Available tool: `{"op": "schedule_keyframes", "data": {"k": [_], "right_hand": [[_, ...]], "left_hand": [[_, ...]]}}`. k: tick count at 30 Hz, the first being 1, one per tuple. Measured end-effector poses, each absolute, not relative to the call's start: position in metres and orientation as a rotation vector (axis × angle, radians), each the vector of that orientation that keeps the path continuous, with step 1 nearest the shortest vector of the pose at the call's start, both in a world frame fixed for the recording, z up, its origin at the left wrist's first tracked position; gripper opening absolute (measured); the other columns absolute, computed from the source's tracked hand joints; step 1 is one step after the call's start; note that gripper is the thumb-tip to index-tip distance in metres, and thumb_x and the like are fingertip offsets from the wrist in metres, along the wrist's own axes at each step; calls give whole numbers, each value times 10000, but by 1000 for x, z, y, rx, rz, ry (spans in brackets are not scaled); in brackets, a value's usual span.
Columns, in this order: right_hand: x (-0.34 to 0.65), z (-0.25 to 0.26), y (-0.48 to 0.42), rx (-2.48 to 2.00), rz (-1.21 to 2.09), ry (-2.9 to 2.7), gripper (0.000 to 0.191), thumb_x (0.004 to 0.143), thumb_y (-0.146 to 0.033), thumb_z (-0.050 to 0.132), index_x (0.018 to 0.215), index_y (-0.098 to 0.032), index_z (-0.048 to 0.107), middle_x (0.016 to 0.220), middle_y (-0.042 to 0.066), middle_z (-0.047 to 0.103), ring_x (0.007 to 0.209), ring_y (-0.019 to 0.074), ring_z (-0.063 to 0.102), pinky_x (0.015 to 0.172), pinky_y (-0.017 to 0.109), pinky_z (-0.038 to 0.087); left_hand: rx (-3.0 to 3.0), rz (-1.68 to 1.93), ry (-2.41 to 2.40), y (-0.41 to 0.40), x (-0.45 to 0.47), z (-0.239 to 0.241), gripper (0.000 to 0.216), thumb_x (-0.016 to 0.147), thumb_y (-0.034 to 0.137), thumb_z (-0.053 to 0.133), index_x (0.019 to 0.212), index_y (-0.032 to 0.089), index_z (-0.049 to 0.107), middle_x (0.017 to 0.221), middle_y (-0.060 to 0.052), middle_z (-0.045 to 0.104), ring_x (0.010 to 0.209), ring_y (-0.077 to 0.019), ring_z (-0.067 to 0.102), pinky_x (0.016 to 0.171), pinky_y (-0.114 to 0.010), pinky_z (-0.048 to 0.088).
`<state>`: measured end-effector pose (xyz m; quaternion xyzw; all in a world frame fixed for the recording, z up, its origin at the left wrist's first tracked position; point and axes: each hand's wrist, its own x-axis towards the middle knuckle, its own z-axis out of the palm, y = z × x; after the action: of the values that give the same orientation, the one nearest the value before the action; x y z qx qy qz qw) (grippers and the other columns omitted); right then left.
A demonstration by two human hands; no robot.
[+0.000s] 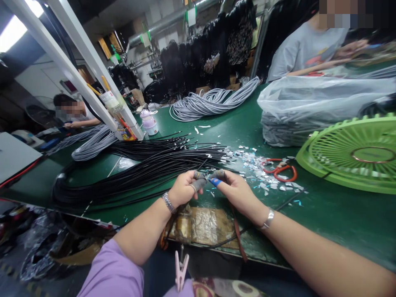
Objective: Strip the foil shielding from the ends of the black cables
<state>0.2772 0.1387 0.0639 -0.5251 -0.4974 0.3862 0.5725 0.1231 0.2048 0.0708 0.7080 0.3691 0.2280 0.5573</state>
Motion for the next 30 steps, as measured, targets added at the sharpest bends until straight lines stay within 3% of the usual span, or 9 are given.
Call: {"op": "schedule_keyframes", "data": {"k": [4,8,14,20,23,27,30], "right_hand": [[279,62,138,-1336,716,-1317,153,695,-338,580,621,-206,558,573,-15,526,563,141,428,543,273,355],[279,60,137,-1385,582,-1410,157,699,-320,546,595,-204,525,537,-32,464,527,126,383,504,259,311],[278,60,140,-1318,751,-1307,212,716,-396,545,630,-201,542,571,-27,502,540,127,416,517,254,364],[280,59,142,-1340,726,-1376,281,775,-461,517,701,-198,582,633,3,583,579,148,494,551,267,425],[284,58,141,-1446,597,-1535,314,830,-474,463,792,-195,601,665,29,615,601,177,540,572,295,452],[285,56,137,-1462,411,-1731,392,887,-411,397,1133,-151,556,976,131,669,881,256,628,767,386,501],[284,54,134,-1437,244,-1772,366,894,-313,374,1174,-141,536,1055,157,645,979,269,612,837,405,493]], "left_hand": [[1811,586,881,205,122,66,221,776,340,589,883,149,563,626,28,564,420,-55,460,415,-178,370],[2309,762,827,205,119,68,73,763,229,594,779,158,599,755,-18,568,656,-113,521,599,-235,440],[2679,893,747,207,114,70,83,812,220,544,775,163,591,755,-44,566,722,-155,526,679,-279,443],[2491,821,823,206,115,73,137,834,237,504,741,169,578,695,-37,596,650,-136,541,630,-258,428],[2034,689,929,207,118,75,222,833,361,522,721,170,544,588,4,568,489,-95,492,498,-220,384],[1494,587,951,211,123,77,380,714,517,627,667,170,481,489,52,503,338,-41,363,357,-178,246],[1358,578,937,214,124,78,427,631,530,697,649,164,478,451,70,474,318,-24,335,336,-162,199]]}}
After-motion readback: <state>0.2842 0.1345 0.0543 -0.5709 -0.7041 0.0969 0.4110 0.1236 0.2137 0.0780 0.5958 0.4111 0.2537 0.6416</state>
